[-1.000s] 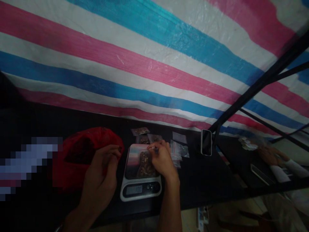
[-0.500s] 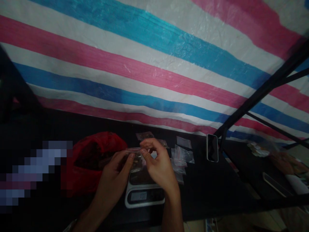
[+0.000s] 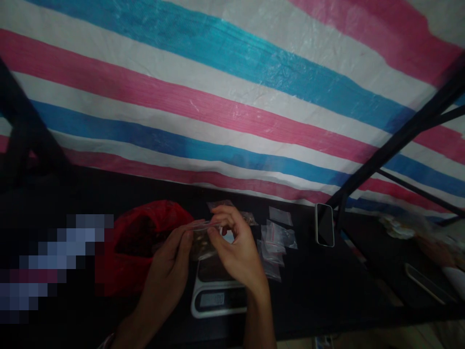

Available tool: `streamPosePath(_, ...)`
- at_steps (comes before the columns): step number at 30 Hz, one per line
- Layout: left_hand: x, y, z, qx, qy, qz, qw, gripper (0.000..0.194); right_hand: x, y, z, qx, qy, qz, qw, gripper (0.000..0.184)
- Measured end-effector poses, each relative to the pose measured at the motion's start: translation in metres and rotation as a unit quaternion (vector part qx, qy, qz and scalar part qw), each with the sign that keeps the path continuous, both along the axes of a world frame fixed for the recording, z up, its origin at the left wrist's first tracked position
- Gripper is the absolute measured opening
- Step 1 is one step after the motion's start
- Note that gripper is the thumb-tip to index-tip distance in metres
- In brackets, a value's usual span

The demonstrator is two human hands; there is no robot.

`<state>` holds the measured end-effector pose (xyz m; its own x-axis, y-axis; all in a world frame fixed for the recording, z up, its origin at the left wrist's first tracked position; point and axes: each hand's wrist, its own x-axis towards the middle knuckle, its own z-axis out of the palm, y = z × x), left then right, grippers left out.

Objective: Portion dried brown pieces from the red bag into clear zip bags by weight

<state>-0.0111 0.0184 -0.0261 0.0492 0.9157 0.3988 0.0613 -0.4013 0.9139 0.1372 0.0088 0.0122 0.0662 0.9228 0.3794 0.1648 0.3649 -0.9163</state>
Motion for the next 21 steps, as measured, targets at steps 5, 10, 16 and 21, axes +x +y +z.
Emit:
streamPosePath(5,-0.003,0.000,-0.001,0.024,0.019,-0.002,1.000,0.033,-0.003,0.001,-0.001,0.009,0.000,-0.006,1.000,0.021)
streamPosePath(10,-0.003,-0.002,0.008,-0.050,-0.019,-0.024,0.998,0.030,-0.007,-0.001,0.003,0.031,0.001,-0.017,0.999,0.020)
streamPosePath(16,-0.004,-0.001,0.012,-0.096,-0.066,-0.028,0.993,0.030,-0.016,0.002,0.004,0.012,0.035,0.012,0.999,0.028)
streamPosePath(21,-0.004,0.002,0.008,-0.120,-0.099,-0.015,0.988,0.026,-0.020,0.004,0.002,0.015,0.042,-0.012,0.999,0.021)
